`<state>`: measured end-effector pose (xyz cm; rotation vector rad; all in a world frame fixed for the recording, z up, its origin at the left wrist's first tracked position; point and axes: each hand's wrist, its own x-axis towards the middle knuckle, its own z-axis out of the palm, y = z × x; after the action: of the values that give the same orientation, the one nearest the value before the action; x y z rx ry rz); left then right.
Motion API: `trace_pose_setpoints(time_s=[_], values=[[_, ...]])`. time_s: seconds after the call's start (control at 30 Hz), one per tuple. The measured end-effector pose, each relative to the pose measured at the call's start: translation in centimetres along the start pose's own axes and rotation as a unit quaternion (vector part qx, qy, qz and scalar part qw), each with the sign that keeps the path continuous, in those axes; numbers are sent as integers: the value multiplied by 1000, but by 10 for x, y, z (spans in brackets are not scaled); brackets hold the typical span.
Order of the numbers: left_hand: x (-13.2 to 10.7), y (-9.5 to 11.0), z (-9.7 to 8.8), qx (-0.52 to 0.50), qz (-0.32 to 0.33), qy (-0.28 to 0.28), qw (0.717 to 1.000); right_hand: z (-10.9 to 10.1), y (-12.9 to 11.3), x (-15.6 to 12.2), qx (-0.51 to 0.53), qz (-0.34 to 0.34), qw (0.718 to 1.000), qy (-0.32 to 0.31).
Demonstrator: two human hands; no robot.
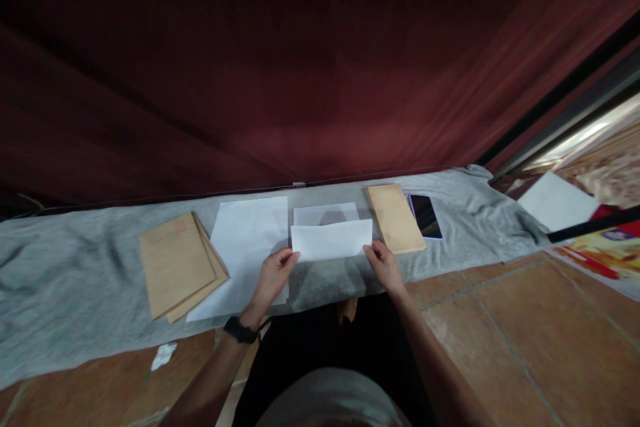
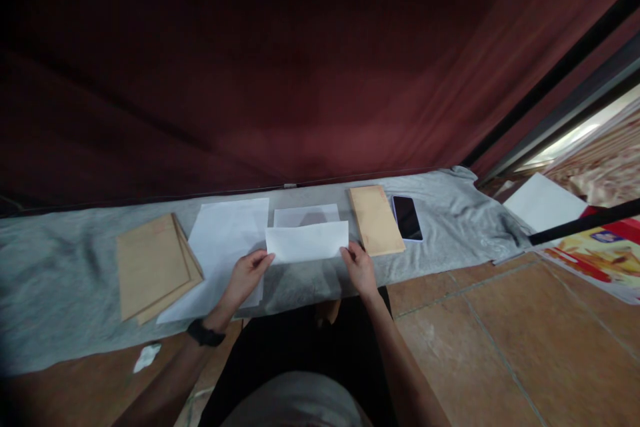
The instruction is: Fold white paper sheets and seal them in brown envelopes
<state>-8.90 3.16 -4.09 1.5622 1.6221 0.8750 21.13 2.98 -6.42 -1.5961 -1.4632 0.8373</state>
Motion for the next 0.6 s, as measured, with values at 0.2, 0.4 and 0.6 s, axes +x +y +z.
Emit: trace_pose_setpoints(time_s=[0.2, 0.4, 0.6], values=[[13, -2, 5, 8, -22, 15, 1000, 6, -4, 9, -38, 10, 999, 29], [25, -1, 7, 63, -29, 29, 997, 15, -5, 20, -138, 15, 989, 54], [35, 1, 8, 107, -46, 38, 992, 22, -12, 31, -205, 29, 977, 44]])
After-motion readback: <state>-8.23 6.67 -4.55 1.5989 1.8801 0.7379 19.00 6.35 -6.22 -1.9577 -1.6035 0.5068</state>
